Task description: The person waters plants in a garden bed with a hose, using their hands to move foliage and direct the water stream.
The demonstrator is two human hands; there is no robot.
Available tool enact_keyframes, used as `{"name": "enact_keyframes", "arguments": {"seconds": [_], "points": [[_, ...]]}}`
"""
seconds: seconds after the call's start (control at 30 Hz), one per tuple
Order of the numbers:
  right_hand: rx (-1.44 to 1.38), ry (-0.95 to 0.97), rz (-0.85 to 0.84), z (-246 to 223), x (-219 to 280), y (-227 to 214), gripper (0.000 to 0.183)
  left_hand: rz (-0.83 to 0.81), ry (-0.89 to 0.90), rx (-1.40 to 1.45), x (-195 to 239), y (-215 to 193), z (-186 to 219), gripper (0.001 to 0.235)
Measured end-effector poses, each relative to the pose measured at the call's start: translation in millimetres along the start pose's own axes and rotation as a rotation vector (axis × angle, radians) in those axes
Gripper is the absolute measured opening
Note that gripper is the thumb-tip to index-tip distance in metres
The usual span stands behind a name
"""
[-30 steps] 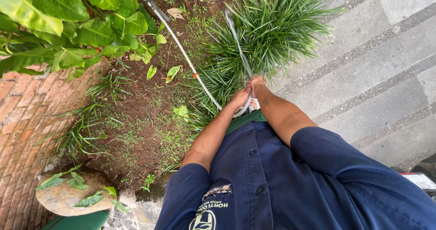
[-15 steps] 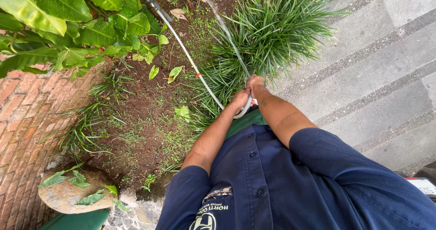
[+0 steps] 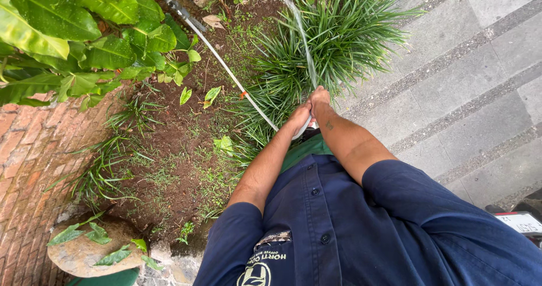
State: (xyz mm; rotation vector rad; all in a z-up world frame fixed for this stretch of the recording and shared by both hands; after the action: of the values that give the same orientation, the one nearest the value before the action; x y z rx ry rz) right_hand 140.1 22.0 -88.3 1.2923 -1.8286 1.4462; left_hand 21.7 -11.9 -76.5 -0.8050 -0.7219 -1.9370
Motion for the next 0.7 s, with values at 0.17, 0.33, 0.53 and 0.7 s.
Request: {"name": "enact_keyframes", "arguments": {"seconds": [0.17,0.33,0.53,0.7], "points": [[-0.275,0.059,-0.025,-3.4,-6.8,-4.3,0.029,0.015,0.034,-0.038,-6.0,1.9,5.2,0.050],[-0.689,0.192,-0.107,-4.7,-8.8,1.9,0.044,0.039,0.047,-0.034,-9.5,2.7,10.4,0.046],[-0.921,0.241,-0.125,-7.0,-11.8,4.4,0.035,0.038,0.065,-0.021,-13.6,3.5,15.1,0.048],[-0.754,0.173,-0.099,-8.4,-13.4,-0.9,0.040,0.043,0.061,-0.023,-13.0,4.2,16.6,0.048]]}}
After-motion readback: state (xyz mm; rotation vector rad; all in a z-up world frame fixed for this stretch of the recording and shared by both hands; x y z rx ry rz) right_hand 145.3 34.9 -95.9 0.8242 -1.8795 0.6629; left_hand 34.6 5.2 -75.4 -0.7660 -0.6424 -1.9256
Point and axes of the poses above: each hand's wrist, its own x-axis away from the middle knuckle, its own y-axis out of the palm, z = x × y, the point moved 5 cm from there along -x, towards the middle knuckle, and after that the axes turned 4 degrees about y, right-handed, at the moved point
